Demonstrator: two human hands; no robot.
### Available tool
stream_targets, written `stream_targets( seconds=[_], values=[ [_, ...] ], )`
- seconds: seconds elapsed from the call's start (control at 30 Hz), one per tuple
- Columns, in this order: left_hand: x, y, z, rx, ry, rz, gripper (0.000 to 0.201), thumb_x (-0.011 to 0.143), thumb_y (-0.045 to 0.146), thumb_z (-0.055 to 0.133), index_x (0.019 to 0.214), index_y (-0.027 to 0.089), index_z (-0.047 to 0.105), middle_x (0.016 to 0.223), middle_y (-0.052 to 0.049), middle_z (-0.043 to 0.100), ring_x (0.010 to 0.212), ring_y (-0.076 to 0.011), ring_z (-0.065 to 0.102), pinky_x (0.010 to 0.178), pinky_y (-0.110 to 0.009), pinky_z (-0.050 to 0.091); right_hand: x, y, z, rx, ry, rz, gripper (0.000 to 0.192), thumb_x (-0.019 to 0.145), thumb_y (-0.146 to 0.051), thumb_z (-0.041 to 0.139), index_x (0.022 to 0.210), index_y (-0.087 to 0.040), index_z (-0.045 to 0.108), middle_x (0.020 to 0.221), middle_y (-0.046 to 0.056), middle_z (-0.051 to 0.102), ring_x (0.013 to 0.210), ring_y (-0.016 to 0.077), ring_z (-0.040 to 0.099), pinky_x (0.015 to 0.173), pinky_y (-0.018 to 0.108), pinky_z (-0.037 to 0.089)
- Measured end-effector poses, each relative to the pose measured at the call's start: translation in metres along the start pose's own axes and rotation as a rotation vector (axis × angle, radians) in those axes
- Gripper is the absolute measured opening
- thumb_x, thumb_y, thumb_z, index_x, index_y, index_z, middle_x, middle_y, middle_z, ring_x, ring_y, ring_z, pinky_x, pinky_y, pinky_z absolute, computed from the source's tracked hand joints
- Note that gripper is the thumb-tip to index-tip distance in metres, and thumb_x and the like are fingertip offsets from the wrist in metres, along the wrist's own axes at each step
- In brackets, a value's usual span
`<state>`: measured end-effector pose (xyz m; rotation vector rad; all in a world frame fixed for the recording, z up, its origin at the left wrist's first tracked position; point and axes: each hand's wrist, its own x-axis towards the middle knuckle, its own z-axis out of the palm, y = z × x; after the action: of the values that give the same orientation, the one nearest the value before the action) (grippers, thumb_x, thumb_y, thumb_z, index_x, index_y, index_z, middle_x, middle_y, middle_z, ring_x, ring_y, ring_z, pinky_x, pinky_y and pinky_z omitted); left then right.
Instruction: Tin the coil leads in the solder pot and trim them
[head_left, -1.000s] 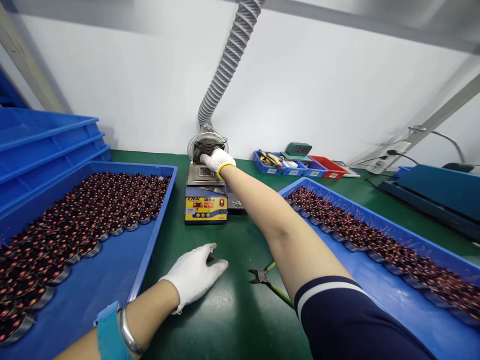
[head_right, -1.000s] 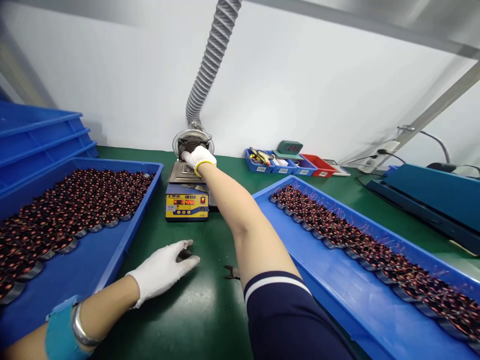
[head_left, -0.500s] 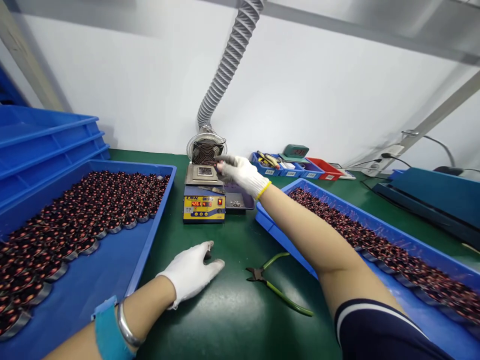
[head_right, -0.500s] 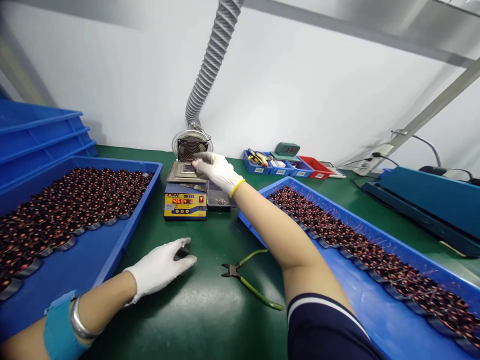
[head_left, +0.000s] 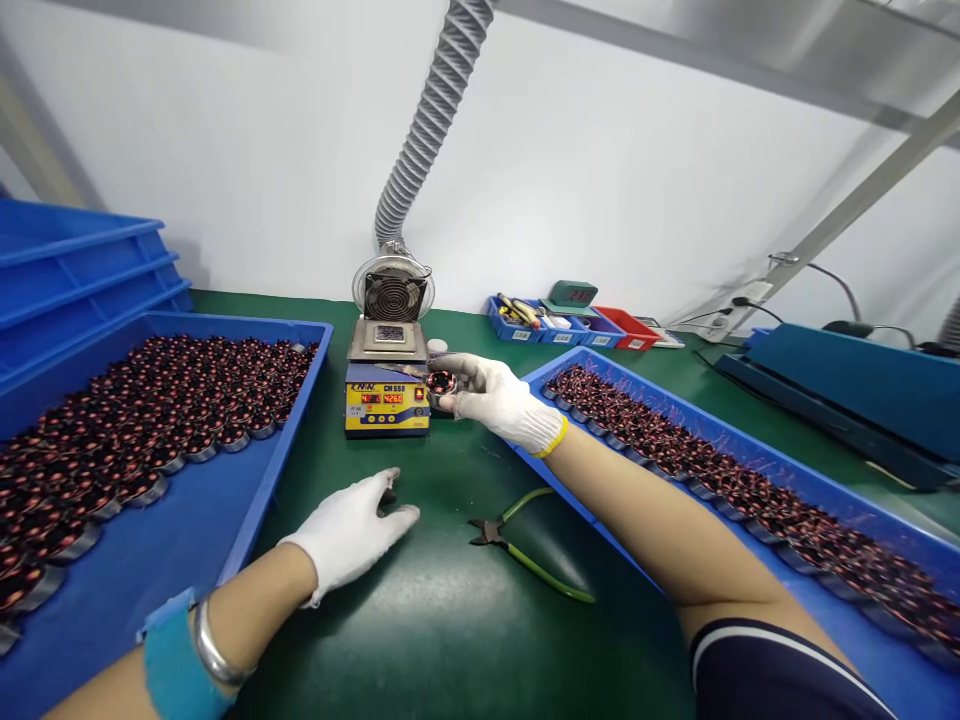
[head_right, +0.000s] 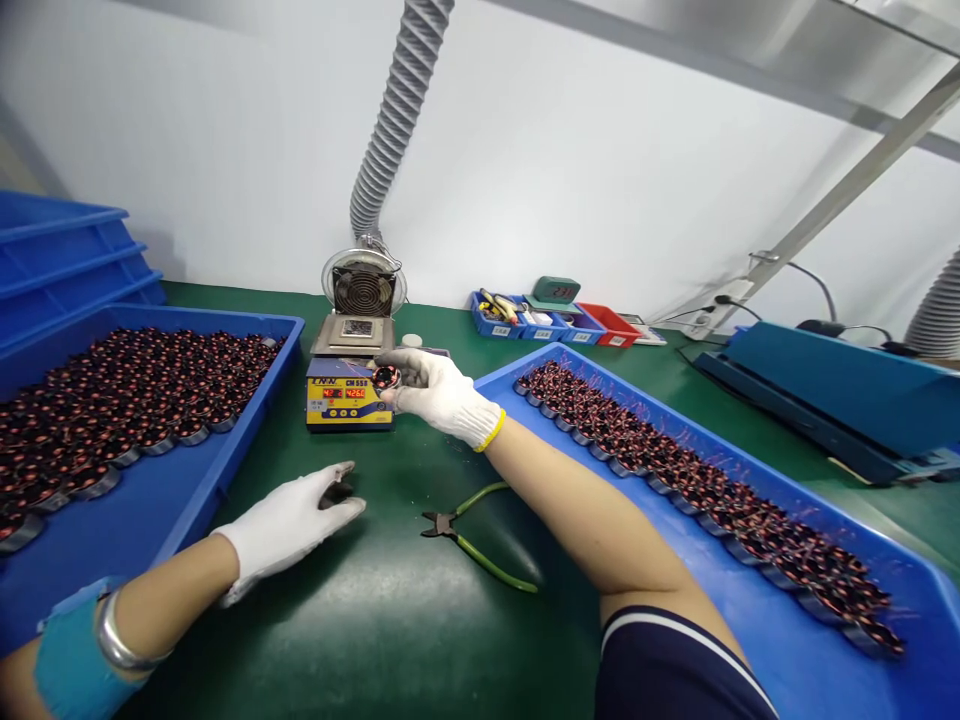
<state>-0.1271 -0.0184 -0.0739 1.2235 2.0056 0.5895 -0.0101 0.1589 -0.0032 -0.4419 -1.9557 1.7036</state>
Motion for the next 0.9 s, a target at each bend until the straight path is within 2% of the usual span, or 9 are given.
stream_targets(
  seconds=[0.13,0.2,0.27,0.33,0.5,0.67,0.8,0.9],
  values=[
    [0.001,-0.001,0.0,-0.018,0.027,0.01,0.071,0.071,0.053,0.055,0.133,0.018,0.047,0.123,-0.013,0.062,0.114,-0.031,0.056,0.096,-0.037,0.039,0.028,0.003,-0.006,-0.061,0.104,0.07,0.032,0.066,-0.021,0.065,0.098,-0.019,0.064,0.079,0.0,0.065,0.064,0.0097,0.06,0.062,0.022,0.051],
    [0.003,-0.003,0.0,-0.015,0.036,0.019,0.071,0.071,0.053,0.055,0.132,0.018,0.049,0.122,-0.013,0.063,0.113,-0.031,0.057,0.096,-0.037,0.039,0.049,0.004,-0.01,-0.267,0.221,0.147,0.026,0.075,-0.032,0.057,0.096,-0.02,0.064,0.075,0.0,0.066,0.062,0.0111,0.061,0.061,0.022,0.05],
    [0.004,-0.003,0.001,-0.015,0.037,0.026,0.071,0.071,0.053,0.056,0.132,0.017,0.049,0.121,-0.013,0.063,0.112,-0.0308,0.058,0.097,-0.036,0.039,0.071,0.003,-0.013,-0.514,0.326,0.2,0.032,0.081,-0.044,0.048,0.089,-0.019,0.066,0.07,0.001,0.066,0.062,0.0133,0.062,0.061,0.023,0.049],
    [0.005,-0.004,0.001,-0.015,0.027,0.029,0.072,0.071,0.052,0.055,0.133,0.016,0.048,0.121,-0.013,0.063,0.112,-0.0305,0.058,0.096,-0.036,0.039,0.09,0.002,-0.015,-0.661,0.388,0.216,0.041,0.081,-0.052,0.044,0.08,-0.017,0.066,0.067,0.003,0.066,0.064,0.0161,0.063,0.064,0.025,0.048],
    [0.002,-0.001,0.0,0.01,0.01,0.045,0.071,0.072,0.051,0.054,0.134,0.016,0.047,0.123,-0.014,0.062,0.113,-0.0314,0.056,0.095,-0.038,0.04,0.122,0.004,-0.012,-0.764,0.403,0.21,0.043,0.077,-0.054,0.048,0.074,-0.015,0.065,0.071,0.008,0.066,0.079,0.0222,0.064,0.075,0.03,0.046],
    [-0.001,0.003,-0.002,0.021,0.034,0.042,0.068,0.07,0.051,0.055,0.131,0.019,0.051,0.124,-0.013,0.061,0.112,-0.0324,0.057,0.094,-0.039,0.041,0.131,0.012,-0.004,-0.818,0.393,0.203,0.043,0.077,-0.055,0.049,0.072,-0.016,0.066,0.076,0.011,0.067,0.087,0.0252,0.064,0.08,0.032,0.045],
    [-0.001,0.003,-0.003,0.024,0.027,0.041,0.068,0.07,0.051,0.055,0.131,0.02,0.052,0.127,-0.013,0.059,0.112,-0.0328,0.057,0.094,-0.039,0.041,0.131,0.012,-0.002,-0.81,0.392,0.189,0.046,0.077,-0.057,0.049,0.07,-0.015,0.065,0.075,0.012,0.067,0.084,0.025,0.065,0.079,0.033,0.046],
    [-0.001,0.003,-0.002,0.032,0.017,0.041,0.069,0.071,0.052,0.055,0.131,0.019,0.051,0.128,-0.013,0.058,0.114,-0.0333,0.056,0.095,-0.04,0.04,0.129,0.006,-0.004,-0.77,0.408,0.181,0.049,0.079,-0.059,0.046,0.07,-0.015,0.065,0.071,0.01,0.066,0.074,0.0214,0.065,0.072,0.031,0.048]
  ],
)
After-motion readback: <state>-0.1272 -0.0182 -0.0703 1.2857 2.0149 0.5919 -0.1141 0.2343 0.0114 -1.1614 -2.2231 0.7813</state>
